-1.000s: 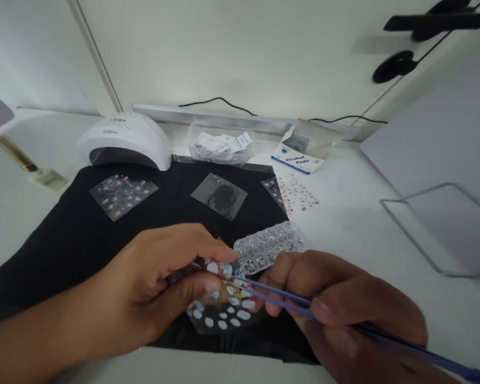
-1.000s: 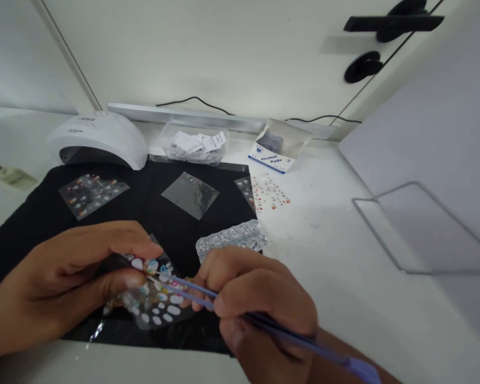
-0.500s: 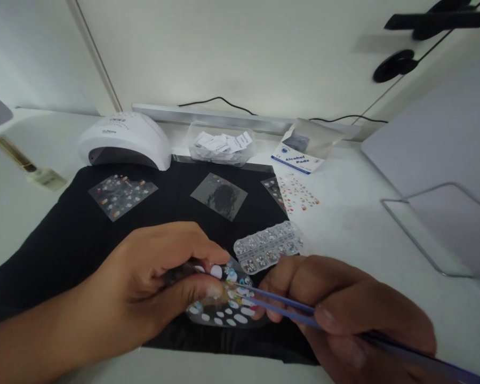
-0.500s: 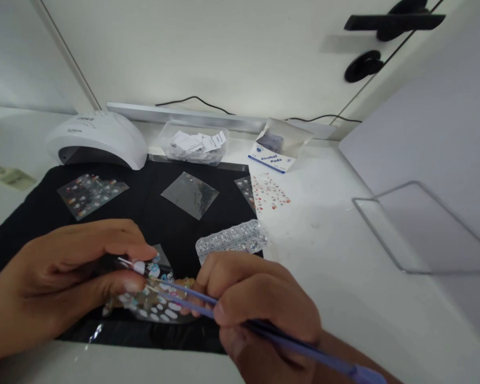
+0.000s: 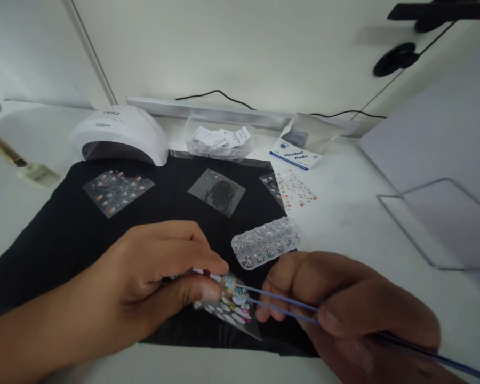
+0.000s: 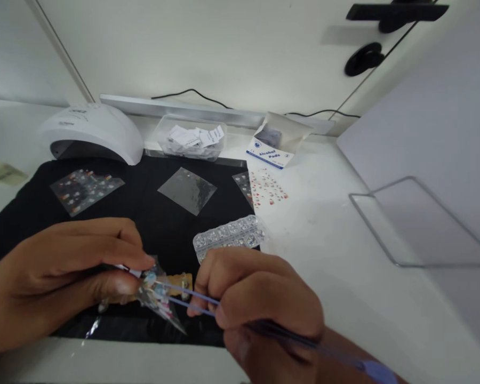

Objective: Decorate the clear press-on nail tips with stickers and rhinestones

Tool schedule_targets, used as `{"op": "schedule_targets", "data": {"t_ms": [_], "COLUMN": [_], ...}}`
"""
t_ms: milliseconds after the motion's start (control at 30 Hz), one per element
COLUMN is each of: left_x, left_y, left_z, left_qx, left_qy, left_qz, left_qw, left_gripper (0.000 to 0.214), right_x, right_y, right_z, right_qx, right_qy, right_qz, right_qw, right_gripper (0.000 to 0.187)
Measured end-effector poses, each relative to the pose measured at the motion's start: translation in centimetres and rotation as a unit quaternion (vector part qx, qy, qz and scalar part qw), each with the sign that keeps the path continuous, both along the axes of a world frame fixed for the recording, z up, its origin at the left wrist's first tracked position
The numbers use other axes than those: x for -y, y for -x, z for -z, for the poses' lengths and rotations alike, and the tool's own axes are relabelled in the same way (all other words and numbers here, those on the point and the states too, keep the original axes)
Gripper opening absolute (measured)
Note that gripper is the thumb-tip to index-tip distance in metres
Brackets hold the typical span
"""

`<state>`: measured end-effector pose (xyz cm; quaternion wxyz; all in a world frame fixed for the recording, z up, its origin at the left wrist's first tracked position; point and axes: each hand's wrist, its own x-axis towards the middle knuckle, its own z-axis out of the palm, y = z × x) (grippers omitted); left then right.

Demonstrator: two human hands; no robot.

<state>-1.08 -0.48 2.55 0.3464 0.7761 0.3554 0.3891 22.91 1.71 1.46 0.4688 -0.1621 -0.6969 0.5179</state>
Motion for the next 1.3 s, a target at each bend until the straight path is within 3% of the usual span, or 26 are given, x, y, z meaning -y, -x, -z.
{"op": "schedule_targets", "data": {"t_ms": [233, 733, 933, 1100, 1300], "left_x": [0.1, 0.0, 0.1, 0.0, 0.3], "left_y": [0.1, -0.1, 0.0, -0.1, 0.0], "left_z": [-0.2, -0.5, -0.4, -0.5, -0.7], "left_qx": [-0.016, -0.02, -0.02, -0.032, -0.034], "left_qy": [0.01, 0.004, 0.009, 0.012, 0.025], "left_qz": [0.01, 0.022, 0.025, 0.026, 0.039], "left_qw": [1.0, 1.0, 0.999, 0.999, 0.998], "left_gripper": [0.007, 0.007, 0.007, 0.008, 0.01], "right_x": [0.1, -0.4, -0.3, -0.5, -0.4], "right_y": [-0.2, 0.5, 0.0, 0.1, 0.2], "right_z": [0.9, 0.9, 1.1, 1.3, 0.8], "right_qx": [-0.025, -0.059, -0.026, -0.064, -0.02], "right_qy": [-0.024, -0.036, -0.027, -0.046, -0.041], "right_qz": [0.042, -0.003, 0.022, -0.01, 0.007], "right_qw": [0.999, 0.998, 0.999, 0.997, 0.999], "right_gripper": [0.02, 0.014, 0.018, 0.021, 0.019]}}
